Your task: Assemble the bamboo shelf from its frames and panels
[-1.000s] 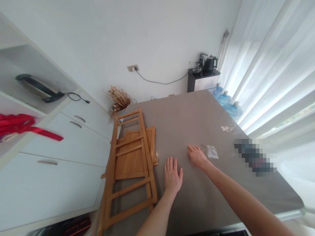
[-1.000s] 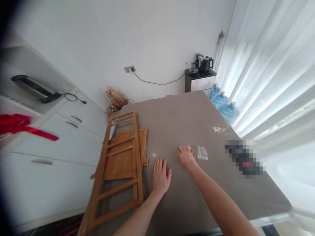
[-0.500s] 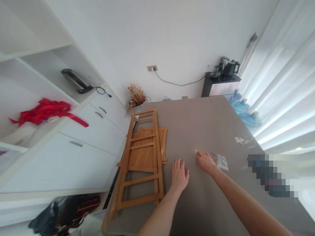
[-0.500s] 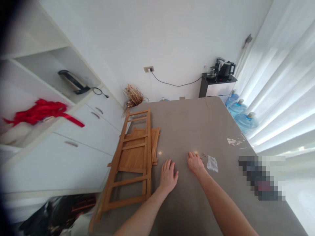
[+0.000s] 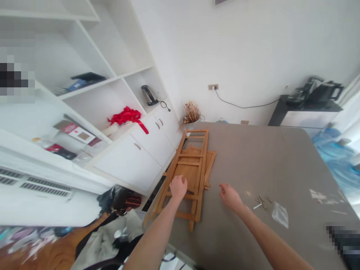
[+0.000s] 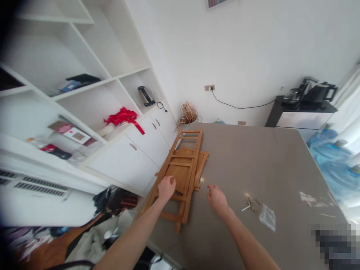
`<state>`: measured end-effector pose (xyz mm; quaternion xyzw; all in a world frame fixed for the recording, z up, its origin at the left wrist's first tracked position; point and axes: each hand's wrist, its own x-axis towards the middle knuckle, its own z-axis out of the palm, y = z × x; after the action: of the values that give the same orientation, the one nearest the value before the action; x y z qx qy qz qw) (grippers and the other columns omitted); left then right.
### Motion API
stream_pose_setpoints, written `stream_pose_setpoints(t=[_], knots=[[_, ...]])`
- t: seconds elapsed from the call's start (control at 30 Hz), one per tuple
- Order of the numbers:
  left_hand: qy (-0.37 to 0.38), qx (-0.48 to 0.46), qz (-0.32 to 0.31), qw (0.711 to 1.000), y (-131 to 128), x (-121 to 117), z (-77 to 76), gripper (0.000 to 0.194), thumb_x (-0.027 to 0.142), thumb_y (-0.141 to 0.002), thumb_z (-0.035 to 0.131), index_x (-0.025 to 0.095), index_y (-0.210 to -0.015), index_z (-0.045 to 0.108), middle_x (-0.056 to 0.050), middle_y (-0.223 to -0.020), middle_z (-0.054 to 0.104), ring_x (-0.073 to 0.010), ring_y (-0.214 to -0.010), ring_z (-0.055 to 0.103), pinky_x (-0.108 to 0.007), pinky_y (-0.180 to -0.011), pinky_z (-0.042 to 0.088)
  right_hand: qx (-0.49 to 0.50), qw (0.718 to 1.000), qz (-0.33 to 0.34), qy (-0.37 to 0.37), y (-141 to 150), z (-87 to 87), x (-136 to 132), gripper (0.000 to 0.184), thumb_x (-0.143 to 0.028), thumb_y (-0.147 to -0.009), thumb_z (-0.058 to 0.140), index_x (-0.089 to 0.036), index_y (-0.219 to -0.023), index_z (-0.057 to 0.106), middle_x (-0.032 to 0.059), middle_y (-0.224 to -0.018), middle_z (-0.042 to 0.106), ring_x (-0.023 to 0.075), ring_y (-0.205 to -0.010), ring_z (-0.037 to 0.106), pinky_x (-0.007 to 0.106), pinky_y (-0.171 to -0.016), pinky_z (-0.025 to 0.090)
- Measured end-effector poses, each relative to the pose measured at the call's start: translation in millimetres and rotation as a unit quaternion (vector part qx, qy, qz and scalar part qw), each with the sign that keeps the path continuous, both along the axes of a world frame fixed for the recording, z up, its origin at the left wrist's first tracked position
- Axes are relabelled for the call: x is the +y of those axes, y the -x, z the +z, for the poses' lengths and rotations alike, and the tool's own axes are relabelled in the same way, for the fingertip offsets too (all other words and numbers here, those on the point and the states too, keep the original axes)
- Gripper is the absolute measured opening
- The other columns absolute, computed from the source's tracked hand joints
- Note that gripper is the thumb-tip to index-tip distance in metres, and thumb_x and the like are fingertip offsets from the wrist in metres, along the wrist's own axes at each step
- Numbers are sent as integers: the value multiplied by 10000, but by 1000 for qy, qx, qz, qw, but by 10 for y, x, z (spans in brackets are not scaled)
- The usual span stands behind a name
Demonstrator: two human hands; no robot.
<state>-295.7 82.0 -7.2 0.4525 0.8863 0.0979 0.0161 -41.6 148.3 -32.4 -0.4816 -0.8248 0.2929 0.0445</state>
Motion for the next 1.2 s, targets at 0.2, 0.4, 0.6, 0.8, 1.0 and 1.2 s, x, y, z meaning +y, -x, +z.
stream_pose_setpoints(t=[0.2,0.4,0.6,0.8,1.0,1.2], knots=[[48,11,87,995,968,-187,-103,302,324,-859,458,137,-1043,607,-152,-1070,616,-273,-989,576,-371,-803,412,23,998,-48,40,842,-63,1,359,-273,-843,462,-139,-1167,536,104,-1068,625,175,-937,608,250,-798,420],[52,8,68,996,1288,-154,-301,326,353,-841,494,123,-1041,609,-156,-1070,609,-279,-1033,554,-365,-834,410,-12,994,-91,67,1348,-142,40,385,-351,-831,485,-111,-1127,538,154,-1033,637,236,-1002,606,293,-792,437],[38,15,38,998,1332,-61,-346,262,300,-829,514,138,-1015,599,-135,-1041,612,-280,-1023,554,-400,-864,394,-37,989,-115,90,1495,-170,45,367,-388,-837,473,-128,-1087,537,152,-1001,662,258,-958,634,329,-763,461],[2,4,30,1000,1283,26,-375,231,232,-835,485,122,-1016,578,-138,-1036,607,-265,-1027,557,-369,-881,396,-57,985,-127,105,1507,-161,91,311,-341,-819,490,-145,-1050,556,155,-956,682,261,-923,651,337,-734,475],[-53,-38,61,996,1130,127,-301,324,276,-865,427,96,-1117,522,-151,-1041,621,-250,-943,606,-342,-820,434,-51,982,-142,115,1358,-122,156,266,-303,-781,498,-160,-992,573,140,-932,691,256,-905,659,321,-710,474],[-110,-104,75,986,649,289,-183,352,315,-853,449,125,-1134,543,-139,-1112,633,-247,-1035,591,-343,-884,427,-7,976,-188,112,754,-7,181,304,-352,-766,494,-171,-1006,538,100,-884,695,256,-858,660,314,-668,450]])
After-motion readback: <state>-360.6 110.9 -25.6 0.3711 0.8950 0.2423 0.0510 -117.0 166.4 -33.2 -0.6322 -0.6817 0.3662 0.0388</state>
